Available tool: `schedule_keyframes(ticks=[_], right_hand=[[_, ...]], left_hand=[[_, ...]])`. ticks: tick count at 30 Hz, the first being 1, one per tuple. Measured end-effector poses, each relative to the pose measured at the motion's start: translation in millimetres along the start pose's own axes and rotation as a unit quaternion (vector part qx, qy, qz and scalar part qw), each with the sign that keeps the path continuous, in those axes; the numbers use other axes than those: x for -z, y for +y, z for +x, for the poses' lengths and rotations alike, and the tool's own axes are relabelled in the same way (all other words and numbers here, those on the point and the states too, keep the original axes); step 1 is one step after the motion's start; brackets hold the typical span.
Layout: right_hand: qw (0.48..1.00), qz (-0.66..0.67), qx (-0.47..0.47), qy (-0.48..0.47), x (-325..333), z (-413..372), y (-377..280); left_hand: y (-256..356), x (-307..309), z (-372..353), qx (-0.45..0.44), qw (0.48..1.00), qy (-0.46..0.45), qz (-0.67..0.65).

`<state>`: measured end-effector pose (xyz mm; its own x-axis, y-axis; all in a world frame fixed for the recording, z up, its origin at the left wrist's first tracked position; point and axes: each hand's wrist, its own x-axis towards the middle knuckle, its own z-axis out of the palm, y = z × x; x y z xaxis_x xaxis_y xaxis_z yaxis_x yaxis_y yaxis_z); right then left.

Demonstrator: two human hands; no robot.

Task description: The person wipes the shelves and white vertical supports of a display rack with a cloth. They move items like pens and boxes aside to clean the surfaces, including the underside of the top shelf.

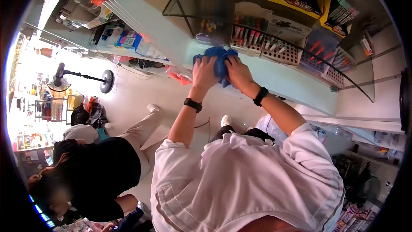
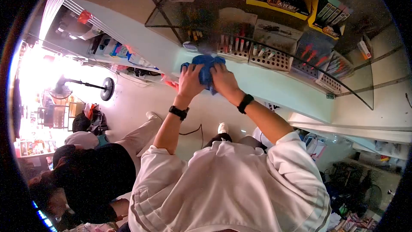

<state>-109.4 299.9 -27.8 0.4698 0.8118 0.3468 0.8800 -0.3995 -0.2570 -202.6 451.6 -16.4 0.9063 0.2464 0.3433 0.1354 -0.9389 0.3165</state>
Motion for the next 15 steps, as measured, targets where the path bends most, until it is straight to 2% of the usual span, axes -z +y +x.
schedule_keyframes(ticks=[4, 9, 15], right_hand=[[1.000, 0.010, -0.029, -0.003, 16.1, -33.8, 5.4], [0.993, 0.010, -0.110, -0.031, 54.3, -96.7, 28.8], [0.981, -0.030, -0.191, -0.019, 80.1, -150.8, 46.0]], left_hand=[[24.8, -6.5, 0.7, -0.047, 0.998, -0.044, 0.004], [84.0, -22.2, 2.6, -0.118, 0.988, -0.099, -0.021], [135.4, -51.6, 4.3, -0.210, 0.970, -0.119, -0.034]])
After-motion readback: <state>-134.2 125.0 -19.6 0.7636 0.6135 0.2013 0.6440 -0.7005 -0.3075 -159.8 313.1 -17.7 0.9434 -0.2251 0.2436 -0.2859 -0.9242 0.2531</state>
